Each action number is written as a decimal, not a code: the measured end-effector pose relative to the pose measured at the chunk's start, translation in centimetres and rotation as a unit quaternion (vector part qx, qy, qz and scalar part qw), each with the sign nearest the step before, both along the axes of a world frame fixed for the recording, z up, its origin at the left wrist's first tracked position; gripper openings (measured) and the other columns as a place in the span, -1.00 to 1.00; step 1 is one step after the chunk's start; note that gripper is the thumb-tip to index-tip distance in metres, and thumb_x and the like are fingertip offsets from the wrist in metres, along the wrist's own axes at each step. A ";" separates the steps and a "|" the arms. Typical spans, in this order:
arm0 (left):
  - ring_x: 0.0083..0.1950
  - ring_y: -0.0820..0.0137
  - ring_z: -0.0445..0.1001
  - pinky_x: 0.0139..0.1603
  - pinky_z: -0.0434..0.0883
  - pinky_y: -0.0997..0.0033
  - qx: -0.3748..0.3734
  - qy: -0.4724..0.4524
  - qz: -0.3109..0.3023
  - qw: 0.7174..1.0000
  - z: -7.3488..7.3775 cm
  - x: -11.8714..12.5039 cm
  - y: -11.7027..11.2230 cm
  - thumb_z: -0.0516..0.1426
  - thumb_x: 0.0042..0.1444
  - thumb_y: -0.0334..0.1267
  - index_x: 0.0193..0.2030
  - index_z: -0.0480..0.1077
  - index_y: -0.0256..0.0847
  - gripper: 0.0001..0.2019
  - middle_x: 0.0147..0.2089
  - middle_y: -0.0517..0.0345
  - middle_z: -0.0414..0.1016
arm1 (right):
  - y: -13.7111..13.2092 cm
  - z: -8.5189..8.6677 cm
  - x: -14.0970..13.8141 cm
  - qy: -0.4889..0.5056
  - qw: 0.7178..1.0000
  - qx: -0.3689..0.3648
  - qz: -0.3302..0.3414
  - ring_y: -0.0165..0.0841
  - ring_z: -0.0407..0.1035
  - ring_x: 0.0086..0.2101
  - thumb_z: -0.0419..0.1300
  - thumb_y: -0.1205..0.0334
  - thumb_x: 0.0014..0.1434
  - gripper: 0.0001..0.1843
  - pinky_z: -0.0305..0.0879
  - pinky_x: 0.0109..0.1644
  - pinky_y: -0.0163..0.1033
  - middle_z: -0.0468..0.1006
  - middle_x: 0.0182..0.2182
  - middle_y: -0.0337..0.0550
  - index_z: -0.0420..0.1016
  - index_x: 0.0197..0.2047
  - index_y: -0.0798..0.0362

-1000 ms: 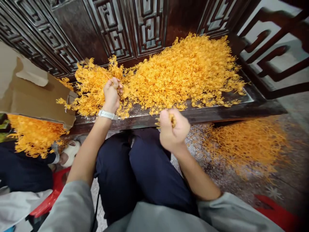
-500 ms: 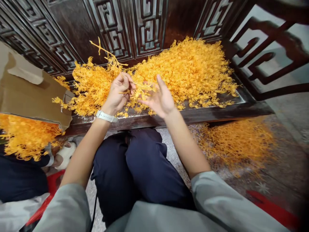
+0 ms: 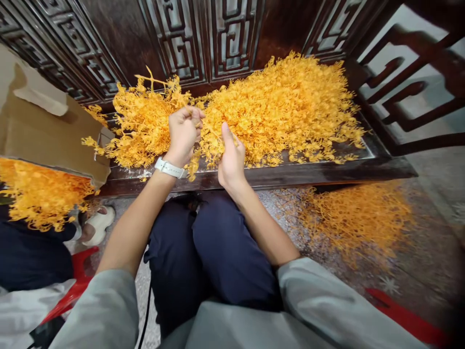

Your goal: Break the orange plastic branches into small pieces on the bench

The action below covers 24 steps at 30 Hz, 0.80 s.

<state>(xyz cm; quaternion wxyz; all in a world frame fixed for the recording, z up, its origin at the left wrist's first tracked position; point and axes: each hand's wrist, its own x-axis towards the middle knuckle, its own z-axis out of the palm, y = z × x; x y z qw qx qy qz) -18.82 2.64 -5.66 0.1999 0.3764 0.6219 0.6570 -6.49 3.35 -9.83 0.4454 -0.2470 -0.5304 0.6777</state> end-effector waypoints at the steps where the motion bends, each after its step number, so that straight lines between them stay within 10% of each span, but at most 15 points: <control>1: -0.36 0.33 0.49 -0.38 0.45 0.31 0.007 0.019 0.010 1.000 0.0 0.0 0.2 0.28 0.35 0.13 -0.36 0.46 -0.08 -0.62 -0.42 0.12 0.44 | -0.7 0.5 0.2 -0.006 0.999 0.018 -0.027 -0.17 0.51 -0.03 -0.03 -0.56 0.37 -0.23 0.48 -0.01 -0.08 0.54 -0.23 -0.08 0.56 0.01 -0.02; 7: -0.04 0.11 0.60 -0.09 0.53 0.15 0.041 0.125 0.046 0.990 1.1 0.5 0.4 0.22 0.37 0.24 -0.33 0.46 -0.13 -0.53 -0.28 0.05 0.46 | -2.1 2.9 2.1 -0.039 0.990 0.061 -0.125 -0.30 0.34 -0.33 0.13 -0.46 0.37 -0.36 0.34 -0.23 -0.19 0.25 -0.47 -0.21 0.37 -0.38 -0.04; 14: -0.12 0.17 0.56 -0.17 0.47 0.21 0.056 0.083 0.052 0.994 1.3 -0.3 1.1 0.20 0.40 0.18 -0.33 0.42 -0.15 -0.55 -0.27 0.04 0.46 | -4.1 3.8 3.9 -0.001 0.994 0.095 -0.054 -0.42 -0.04 -0.53 0.12 -0.34 0.45 -0.29 0.00 -0.43 -0.22 0.00 -0.57 -0.30 0.00 -0.52 -0.03; 24: -0.44 0.44 0.35 -0.45 0.26 0.35 0.000 -0.090 0.100 0.991 -0.3 -5.6 2.1 0.21 0.43 0.01 -0.27 0.39 -0.13 -0.69 -0.35 0.14 0.41 | -4.8 5.1 6.4 -0.033 0.900 0.432 0.049 -0.40 0.00 -0.50 0.06 0.14 0.55 -0.46 0.00 -0.32 -0.11 0.12 -0.57 -0.27 0.07 -0.51 -0.01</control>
